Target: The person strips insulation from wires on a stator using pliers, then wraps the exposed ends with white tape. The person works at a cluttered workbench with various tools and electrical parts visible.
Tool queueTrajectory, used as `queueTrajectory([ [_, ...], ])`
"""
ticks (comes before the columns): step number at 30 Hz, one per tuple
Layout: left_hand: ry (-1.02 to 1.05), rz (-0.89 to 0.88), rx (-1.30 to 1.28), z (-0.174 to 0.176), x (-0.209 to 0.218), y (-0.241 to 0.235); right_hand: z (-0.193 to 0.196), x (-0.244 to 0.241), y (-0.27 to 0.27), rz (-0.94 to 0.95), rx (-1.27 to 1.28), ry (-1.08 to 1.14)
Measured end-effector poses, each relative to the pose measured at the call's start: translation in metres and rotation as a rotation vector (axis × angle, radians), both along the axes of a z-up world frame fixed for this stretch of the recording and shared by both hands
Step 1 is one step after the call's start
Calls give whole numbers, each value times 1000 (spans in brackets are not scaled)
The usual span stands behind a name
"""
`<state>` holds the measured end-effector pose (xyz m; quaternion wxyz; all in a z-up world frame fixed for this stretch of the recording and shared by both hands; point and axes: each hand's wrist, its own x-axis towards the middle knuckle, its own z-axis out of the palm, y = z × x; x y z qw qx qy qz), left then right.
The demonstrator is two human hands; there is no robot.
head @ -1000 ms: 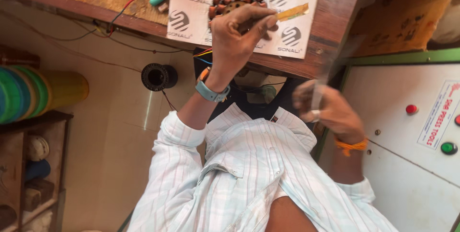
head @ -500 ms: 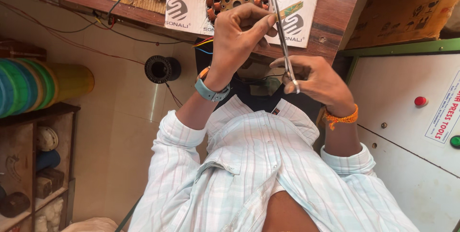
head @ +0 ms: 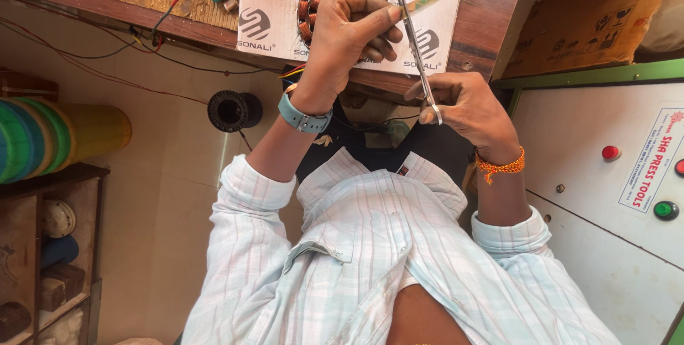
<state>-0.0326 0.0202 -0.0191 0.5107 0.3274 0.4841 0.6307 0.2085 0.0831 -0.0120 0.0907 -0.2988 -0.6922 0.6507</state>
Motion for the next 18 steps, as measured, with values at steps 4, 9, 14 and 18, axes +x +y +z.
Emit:
queueTrajectory([
  [4, 10, 9, -41, 4, -9, 4, 1, 0, 6, -145, -150, 25],
  [9, -82, 47, 127, 13, -18, -18, 19, 3, 28, -170, 473, -101],
  [14, -223, 63, 110, 19, -16, -71, 6, 5, 89, -154, 892, -283],
  [18, -283, 66, 92, 15, 2, -107, -21, -15, 158, 308, 1055, -673],
])
